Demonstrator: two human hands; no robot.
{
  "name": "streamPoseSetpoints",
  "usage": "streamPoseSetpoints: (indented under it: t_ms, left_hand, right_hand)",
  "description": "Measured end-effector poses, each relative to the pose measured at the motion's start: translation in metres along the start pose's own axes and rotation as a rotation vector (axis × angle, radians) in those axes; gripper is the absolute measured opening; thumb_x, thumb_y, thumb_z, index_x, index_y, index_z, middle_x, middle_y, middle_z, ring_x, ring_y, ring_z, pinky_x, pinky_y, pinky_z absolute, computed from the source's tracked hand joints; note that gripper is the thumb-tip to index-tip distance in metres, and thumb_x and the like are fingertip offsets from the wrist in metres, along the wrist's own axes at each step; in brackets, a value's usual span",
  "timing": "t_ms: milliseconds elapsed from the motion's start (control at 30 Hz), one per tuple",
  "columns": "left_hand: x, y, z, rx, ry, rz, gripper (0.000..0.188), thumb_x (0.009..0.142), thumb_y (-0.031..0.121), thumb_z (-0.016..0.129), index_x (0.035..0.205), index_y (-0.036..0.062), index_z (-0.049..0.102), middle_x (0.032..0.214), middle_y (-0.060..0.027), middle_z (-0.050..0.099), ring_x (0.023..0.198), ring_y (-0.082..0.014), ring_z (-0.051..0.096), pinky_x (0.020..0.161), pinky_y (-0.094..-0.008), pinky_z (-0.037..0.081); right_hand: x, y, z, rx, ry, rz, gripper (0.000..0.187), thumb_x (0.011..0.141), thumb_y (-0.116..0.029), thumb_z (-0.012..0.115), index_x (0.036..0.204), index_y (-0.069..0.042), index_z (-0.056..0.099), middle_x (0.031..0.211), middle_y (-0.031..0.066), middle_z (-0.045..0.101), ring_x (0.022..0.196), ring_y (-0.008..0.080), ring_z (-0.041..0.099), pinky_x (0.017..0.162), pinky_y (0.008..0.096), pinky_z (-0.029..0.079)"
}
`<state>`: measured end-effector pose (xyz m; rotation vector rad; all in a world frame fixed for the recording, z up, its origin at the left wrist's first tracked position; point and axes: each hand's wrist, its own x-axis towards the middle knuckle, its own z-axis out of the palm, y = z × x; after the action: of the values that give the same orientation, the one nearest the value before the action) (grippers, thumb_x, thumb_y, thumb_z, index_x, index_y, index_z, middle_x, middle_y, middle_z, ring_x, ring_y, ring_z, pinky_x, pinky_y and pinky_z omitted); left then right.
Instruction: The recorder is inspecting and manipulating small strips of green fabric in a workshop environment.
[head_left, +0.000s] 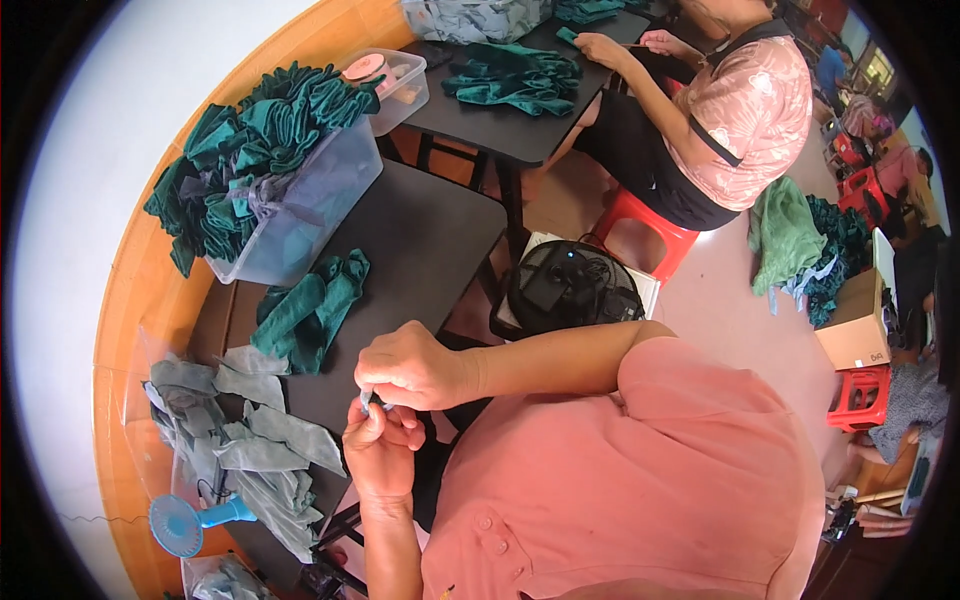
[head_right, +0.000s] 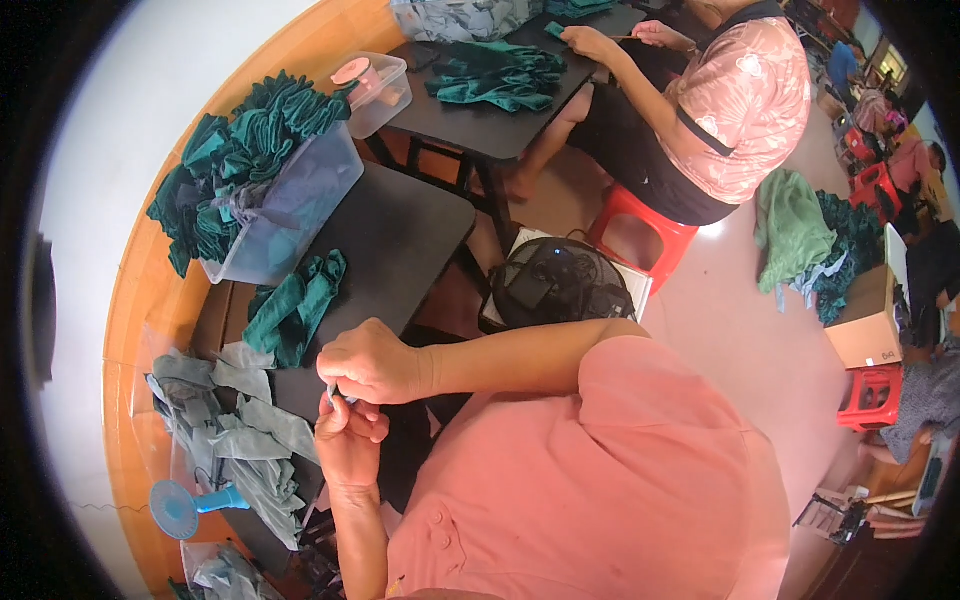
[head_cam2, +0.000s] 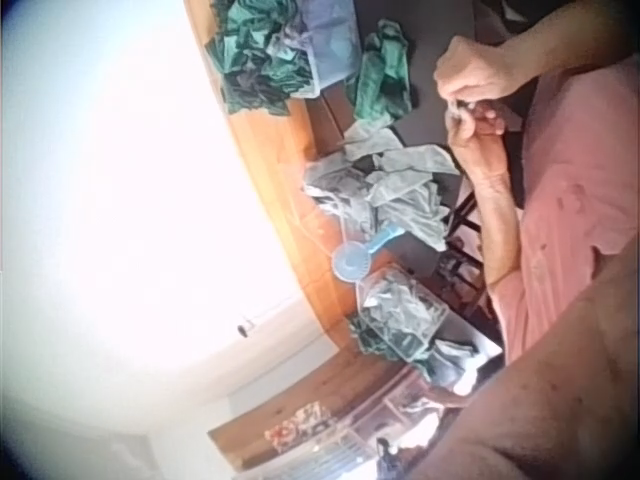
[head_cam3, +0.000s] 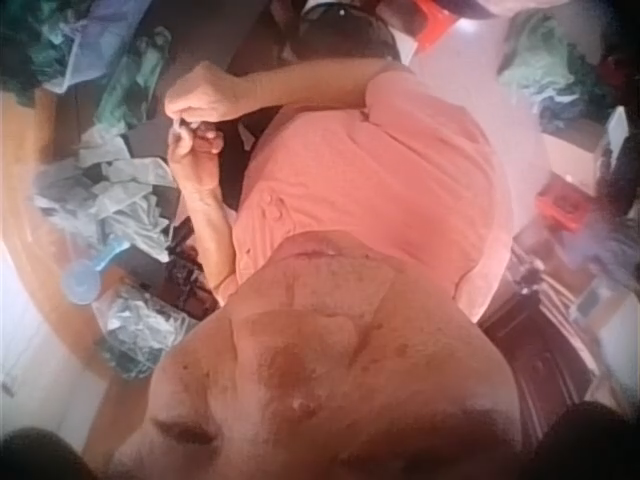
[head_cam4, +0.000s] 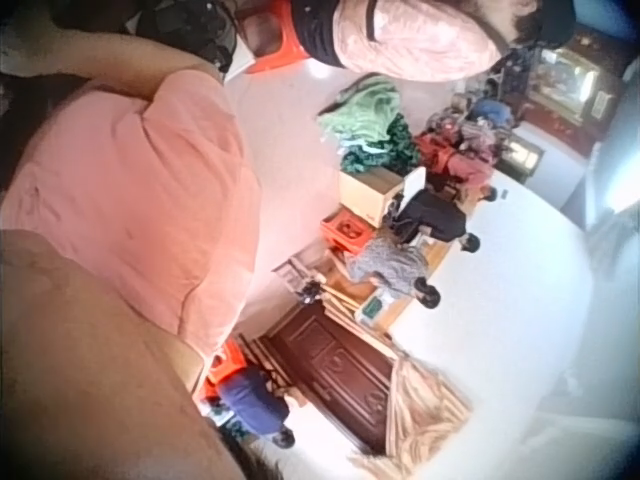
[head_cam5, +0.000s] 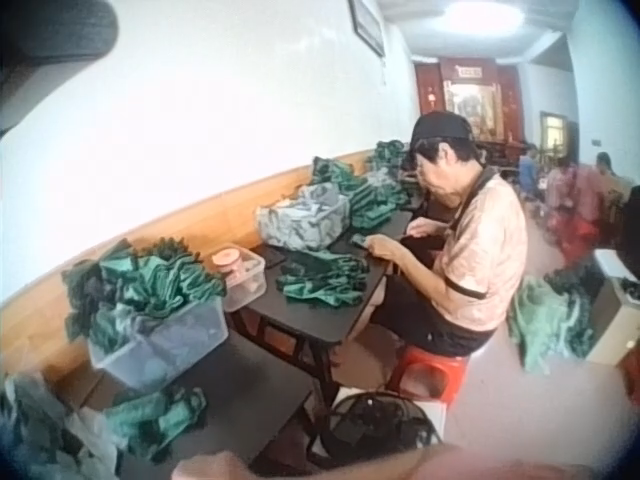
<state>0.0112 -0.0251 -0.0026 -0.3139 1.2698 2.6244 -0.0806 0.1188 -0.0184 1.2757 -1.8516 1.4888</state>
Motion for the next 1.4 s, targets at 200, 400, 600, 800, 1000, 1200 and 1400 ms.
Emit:
streamPoseSetpoints:
  t_ms: [200, 400, 600, 800, 1000, 1200, 1400]
  left_hand:
    - [-0.009, -0.015, -0.014, -0.309, -0.248, -0.097, 0.025, 0.097, 0.029, 0.057, 0.102, 0.0059, 0.05, 0.064, -0.0023, 0.043, 0.038, -0.0131, 0.033, 0.031, -0.026, 0.028]
    - [-0.01, -0.024, -0.021, -0.394, -0.291, -0.089, 0.032, 0.092, 0.032, 0.063, 0.094, 0.0014, 0.053, 0.054, -0.0061, 0.046, 0.035, -0.0149, 0.035, 0.031, -0.0276, 0.027]
    - [-0.012, -0.034, -0.031, -0.445, -0.318, -0.015, 0.029, 0.097, 0.028, 0.057, 0.105, 0.0005, 0.056, 0.077, -0.0125, 0.065, 0.034, -0.0134, 0.036, 0.032, -0.0263, 0.029]
    - [-0.014, -0.024, -0.014, -0.318, -0.292, 0.032, 0.048, 0.098, 0.038, 0.052, 0.086, -0.0074, 0.064, 0.073, -0.0119, 0.065, 0.033, -0.012, 0.035, 0.032, -0.0243, 0.029]
    - [-0.003, -0.022, -0.01, -0.387, -0.285, -0.017, 0.045, 0.095, 0.038, 0.057, 0.086, -0.0053, 0.062, 0.075, -0.0106, 0.064, 0.037, -0.0118, 0.037, 0.036, -0.0264, 0.03]
    - [-0.005, -0.03, -0.018, -0.58, -0.357, -0.013, 0.027, 0.099, 0.031, 0.052, 0.102, 0.0045, 0.057, 0.079, -0.0142, 0.065, 0.038, -0.0128, 0.039, 0.038, -0.0276, 0.032]
    - [-0.006, -0.025, -0.017, -0.494, -0.297, -0.027, 0.026, 0.1, 0.029, 0.049, 0.105, 0.0046, 0.056, 0.082, -0.017, 0.066, 0.038, -0.0149, 0.041, 0.038, -0.0293, 0.033]
  right_hand:
    - [0.004, -0.009, -0.009, 0.434, 0.032, 0.097, 0.004, 0.086, -0.001, 0.06, 0.086, -0.005, 0.059, 0.075, 0.006, 0.057, 0.064, 0.0225, 0.059, 0.054, 0.0337, 0.045]
    - [0.004, -0.006, -0.018, 0.451, -0.18, -0.095, 0.008, 0.088, -0.004, 0.061, 0.096, -0.004, 0.064, 0.083, 0.0068, 0.063, 0.071, 0.0243, 0.061, 0.059, 0.0326, 0.048]
    - [0.0, -0.008, -0.012, 0.713, -0.199, 0.19, 0.008, 0.088, -0.001, 0.062, 0.094, -0.001, 0.068, 0.088, 0.0071, 0.068, 0.08, 0.0188, 0.064, 0.07, 0.0298, 0.049]
    - [-0.006, -0.014, -0.005, 0.661, -0.092, 0.405, 0.008, 0.082, 0.0, 0.066, 0.089, -0.001, 0.069, 0.085, 0.0068, 0.067, 0.08, 0.016, 0.066, 0.072, 0.0274, 0.049]
    - [0.004, -0.018, -0.008, 0.56, -0.11, 0.316, 0.012, 0.078, 0.008, 0.065, 0.088, 0.003, 0.068, 0.081, 0.0083, 0.065, 0.072, 0.0138, 0.061, 0.063, 0.0242, 0.047]
    - [0.013, -0.014, -0.01, 0.52, -0.174, 0.238, 0.01, 0.076, 0.009, 0.068, 0.084, 0.003, 0.066, 0.076, 0.0084, 0.064, 0.068, 0.0137, 0.059, 0.057, 0.0251, 0.044]
    - [0.024, -0.015, -0.016, 0.492, -0.37, 0.385, 0.007, 0.079, 0.006, 0.064, 0.085, 0.004, 0.067, 0.08, 0.0075, 0.064, 0.072, 0.0131, 0.059, 0.062, 0.0249, 0.044]
